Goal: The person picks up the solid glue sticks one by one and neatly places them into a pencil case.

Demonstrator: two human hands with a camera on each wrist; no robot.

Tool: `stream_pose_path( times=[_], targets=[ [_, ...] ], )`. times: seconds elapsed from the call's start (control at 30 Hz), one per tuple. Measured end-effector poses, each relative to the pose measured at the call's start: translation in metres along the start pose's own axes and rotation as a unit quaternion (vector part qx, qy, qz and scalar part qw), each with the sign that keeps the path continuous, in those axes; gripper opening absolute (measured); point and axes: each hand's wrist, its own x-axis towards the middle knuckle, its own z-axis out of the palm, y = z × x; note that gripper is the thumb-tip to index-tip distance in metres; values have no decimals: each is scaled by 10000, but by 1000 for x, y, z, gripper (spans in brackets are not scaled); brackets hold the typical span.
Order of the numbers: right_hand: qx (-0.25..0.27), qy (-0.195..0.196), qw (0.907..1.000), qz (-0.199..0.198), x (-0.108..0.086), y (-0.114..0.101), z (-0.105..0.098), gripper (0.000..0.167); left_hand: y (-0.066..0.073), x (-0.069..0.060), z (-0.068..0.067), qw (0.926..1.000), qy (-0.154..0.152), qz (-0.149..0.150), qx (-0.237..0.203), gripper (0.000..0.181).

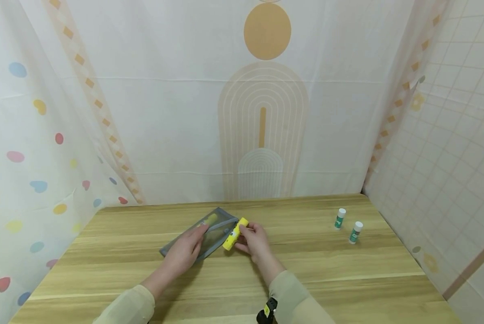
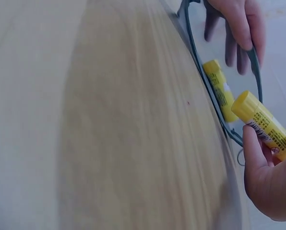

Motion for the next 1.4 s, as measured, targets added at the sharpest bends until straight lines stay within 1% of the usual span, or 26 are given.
stream_pose_path(
  times=[0.23,0.37,0.53,0.63,0.83,0.97,1.23,1.4],
  targets=[
    [-62,-252,9996,64,-4,4,7,36,1,1,0,10000,-47,-74,-6,40],
    [-96,-332,9993,128,-5,7,12,34,0,1,1,10000,-67,-60,-1,41],
    [-66,-360,9990,253,-6,10,17,29,0,1,1,10000,-12,22,-11,41],
    [-44,-343,9989,319,-6,11,21,29,0,1,2,10000,10,27,-9,40],
    [50,-287,9987,421,-4,13,27,22,0,1,1,10000,2,31,-44,40],
    [96,-216,9985,495,-1,13,31,27,0,0,0,10000,-2,25,-38,40],
    [-119,-102,9980,607,3,12,39,43,-1,0,0,10000,14,-2,-34,39],
    [-354,32,9975,612,7,13,42,41,-2,0,1,10000,28,-14,-40,39]
  ],
)
